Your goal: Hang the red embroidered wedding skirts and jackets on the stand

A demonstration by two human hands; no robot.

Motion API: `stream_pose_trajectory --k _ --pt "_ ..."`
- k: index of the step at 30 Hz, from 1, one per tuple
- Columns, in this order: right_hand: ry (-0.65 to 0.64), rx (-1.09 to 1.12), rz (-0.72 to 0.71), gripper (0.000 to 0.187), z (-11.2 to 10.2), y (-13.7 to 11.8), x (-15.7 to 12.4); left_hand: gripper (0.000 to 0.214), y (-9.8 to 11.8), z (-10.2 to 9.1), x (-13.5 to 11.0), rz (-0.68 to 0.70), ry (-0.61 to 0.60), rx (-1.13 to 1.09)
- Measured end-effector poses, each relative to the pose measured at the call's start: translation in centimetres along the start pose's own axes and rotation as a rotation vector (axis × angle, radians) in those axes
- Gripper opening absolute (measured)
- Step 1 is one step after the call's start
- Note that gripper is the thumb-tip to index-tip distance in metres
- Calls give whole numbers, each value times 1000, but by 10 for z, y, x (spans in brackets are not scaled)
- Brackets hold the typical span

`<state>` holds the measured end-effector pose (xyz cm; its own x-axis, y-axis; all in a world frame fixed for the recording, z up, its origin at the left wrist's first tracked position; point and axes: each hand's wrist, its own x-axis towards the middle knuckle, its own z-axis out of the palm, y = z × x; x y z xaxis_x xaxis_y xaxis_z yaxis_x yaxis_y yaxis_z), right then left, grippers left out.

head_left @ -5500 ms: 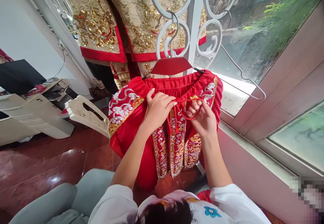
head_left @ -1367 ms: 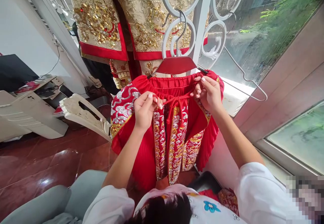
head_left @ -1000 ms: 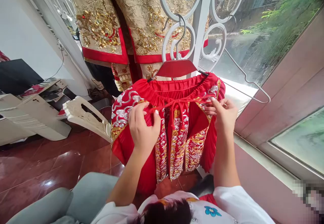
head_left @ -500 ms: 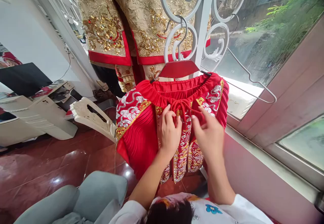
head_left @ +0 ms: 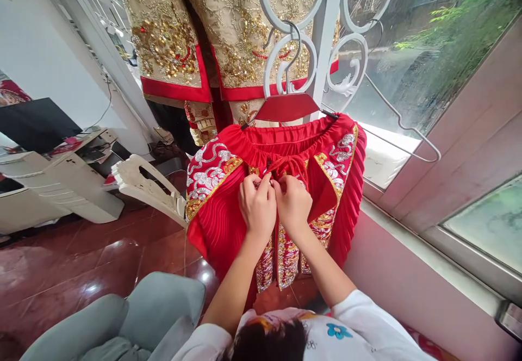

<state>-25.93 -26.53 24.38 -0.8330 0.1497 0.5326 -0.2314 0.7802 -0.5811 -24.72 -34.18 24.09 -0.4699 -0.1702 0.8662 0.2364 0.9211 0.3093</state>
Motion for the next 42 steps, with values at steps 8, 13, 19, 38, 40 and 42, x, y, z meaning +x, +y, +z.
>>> stream_pose_trajectory --k 8,13,19,38,40,42 --pt "-49 -101 3 23 -5 -1 10 22 -8 -3 1 31 -26 79" --pt "-74 130 -38 22 -17 8 4 19 -7 -3 -2 31 -89 80" --pt "-261 588 31 28 -30 22 5 18 -1 -4 -1 82 -218 8" --pt "-243 1555 562 15 -27 -20 19 29 -13 31 -14 165 37 -101" --pt "-217 1512 532 17 -25 -21 20 30 -15 32 -13 171 45 -88" --pt "-231 1381 436 23 -27 -17 17 28 -18 32 -11 189 42 -65"
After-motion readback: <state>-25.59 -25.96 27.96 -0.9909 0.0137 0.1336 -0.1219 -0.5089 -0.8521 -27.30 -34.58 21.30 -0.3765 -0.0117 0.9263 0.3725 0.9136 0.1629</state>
